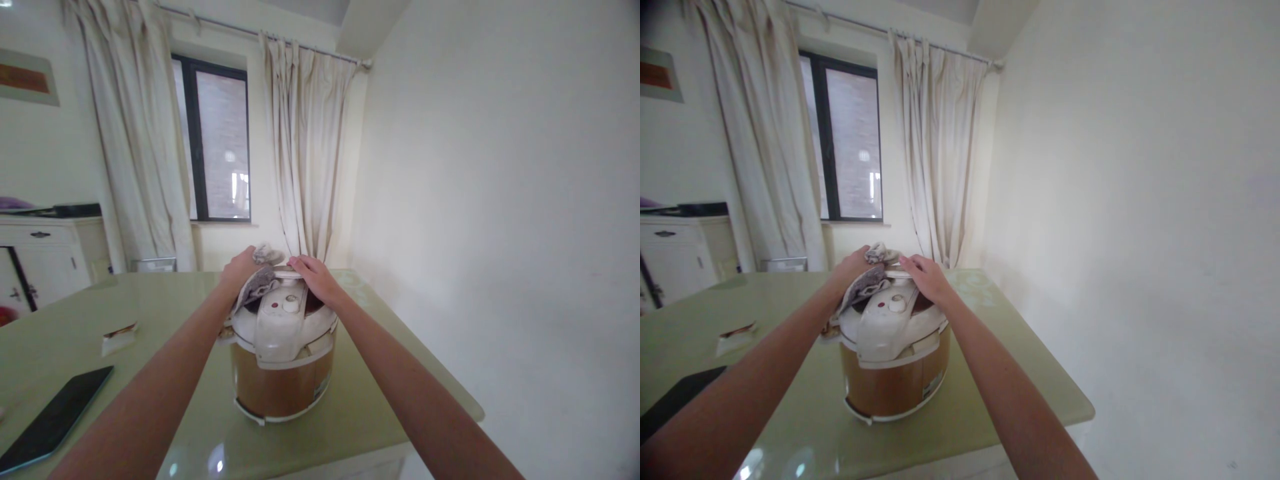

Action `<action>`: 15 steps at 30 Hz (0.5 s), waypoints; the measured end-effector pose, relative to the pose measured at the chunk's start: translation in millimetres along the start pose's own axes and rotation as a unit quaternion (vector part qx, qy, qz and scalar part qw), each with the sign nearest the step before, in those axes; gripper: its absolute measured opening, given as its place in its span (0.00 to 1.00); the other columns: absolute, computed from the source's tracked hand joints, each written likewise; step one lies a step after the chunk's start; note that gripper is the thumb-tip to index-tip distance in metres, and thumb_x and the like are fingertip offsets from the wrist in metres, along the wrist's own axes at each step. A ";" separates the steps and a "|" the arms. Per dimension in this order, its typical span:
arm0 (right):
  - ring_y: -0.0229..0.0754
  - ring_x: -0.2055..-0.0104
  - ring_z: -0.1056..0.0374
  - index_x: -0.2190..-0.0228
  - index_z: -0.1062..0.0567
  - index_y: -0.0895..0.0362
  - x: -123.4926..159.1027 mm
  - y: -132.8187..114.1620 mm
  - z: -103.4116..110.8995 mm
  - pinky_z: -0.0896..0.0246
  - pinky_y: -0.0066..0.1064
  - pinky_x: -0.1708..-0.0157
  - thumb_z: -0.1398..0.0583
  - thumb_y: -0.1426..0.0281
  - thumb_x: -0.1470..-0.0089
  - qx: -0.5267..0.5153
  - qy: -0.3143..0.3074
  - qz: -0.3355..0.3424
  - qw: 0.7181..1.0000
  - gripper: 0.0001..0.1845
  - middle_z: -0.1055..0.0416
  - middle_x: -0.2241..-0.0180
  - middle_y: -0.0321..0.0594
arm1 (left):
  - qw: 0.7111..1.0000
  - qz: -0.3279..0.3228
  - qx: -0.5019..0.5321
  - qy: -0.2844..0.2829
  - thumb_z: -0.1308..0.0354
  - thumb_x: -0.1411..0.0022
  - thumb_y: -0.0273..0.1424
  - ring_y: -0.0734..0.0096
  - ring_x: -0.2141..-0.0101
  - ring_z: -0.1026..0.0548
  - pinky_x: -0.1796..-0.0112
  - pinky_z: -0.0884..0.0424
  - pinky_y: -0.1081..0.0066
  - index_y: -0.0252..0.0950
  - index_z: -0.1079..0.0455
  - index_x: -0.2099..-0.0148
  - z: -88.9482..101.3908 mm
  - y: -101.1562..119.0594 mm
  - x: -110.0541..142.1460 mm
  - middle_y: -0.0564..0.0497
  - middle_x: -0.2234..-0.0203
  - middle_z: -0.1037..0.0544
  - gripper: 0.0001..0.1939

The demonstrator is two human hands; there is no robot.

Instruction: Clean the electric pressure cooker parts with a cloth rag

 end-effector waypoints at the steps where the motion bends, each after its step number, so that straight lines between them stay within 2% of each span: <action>1: 0.47 0.56 0.28 0.63 0.19 0.54 0.3 -0.5 0.2 0.39 0.35 0.52 0.46 0.43 0.33 0.000 0.001 0.002 1.000 0.30 0.21 0.61 0.38 | 1.000 -0.001 -0.006 -0.009 0.45 0.39 0.48 0.38 0.47 0.21 0.54 0.27 0.55 0.39 0.30 0.45 -2.2 -0.2 -5.8 0.33 0.47 0.19 0.25; 4: 0.46 0.57 0.27 0.63 0.19 0.54 1.1 -1.5 1.1 0.39 0.34 0.53 0.46 0.44 0.33 0.005 0.003 0.000 1.000 0.29 0.20 0.62 0.38 | 1.000 0.001 -0.014 -0.022 0.43 0.40 0.50 0.39 0.45 0.21 0.52 0.27 0.57 0.40 0.31 0.42 -7.7 -3.5 -16.2 0.35 0.45 0.19 0.28; 7: 0.45 0.58 0.27 0.64 0.19 0.55 1.8 -4.4 1.6 0.39 0.33 0.56 0.45 0.46 0.32 0.010 0.004 0.003 1.000 0.28 0.21 0.64 0.37 | 0.999 0.012 -0.024 -0.022 0.44 0.39 0.53 0.41 0.45 0.21 0.52 0.27 0.58 0.42 0.32 0.40 -9.8 -9.8 -15.8 0.38 0.45 0.19 0.30; 10: 0.43 0.59 0.27 0.64 0.19 0.55 2.7 -7.3 1.8 0.39 0.32 0.57 0.44 0.49 0.32 0.017 0.011 0.006 1.000 0.25 0.21 0.65 0.37 | 0.999 0.006 -0.042 -0.016 0.47 0.37 0.54 0.40 0.45 0.21 0.52 0.27 0.57 0.43 0.32 0.40 -6.2 -10.2 -6.9 0.37 0.46 0.19 0.30; 15: 0.43 0.59 0.26 0.62 0.19 0.54 4.2 -10.4 -0.6 0.38 0.32 0.56 0.41 0.50 0.33 0.027 0.013 0.015 0.999 0.22 0.20 0.63 0.37 | 0.997 -0.005 -0.076 -0.004 0.49 0.35 0.50 0.40 0.47 0.20 0.54 0.27 0.58 0.43 0.34 0.39 7.3 0.4 22.7 0.37 0.49 0.18 0.28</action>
Point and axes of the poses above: each hand's wrist, its own x-axis away from the middle knuckle, its own z-axis out of the back of the hand, y = z × x, the point moved 7 cm from there along -x, towards the middle knuckle
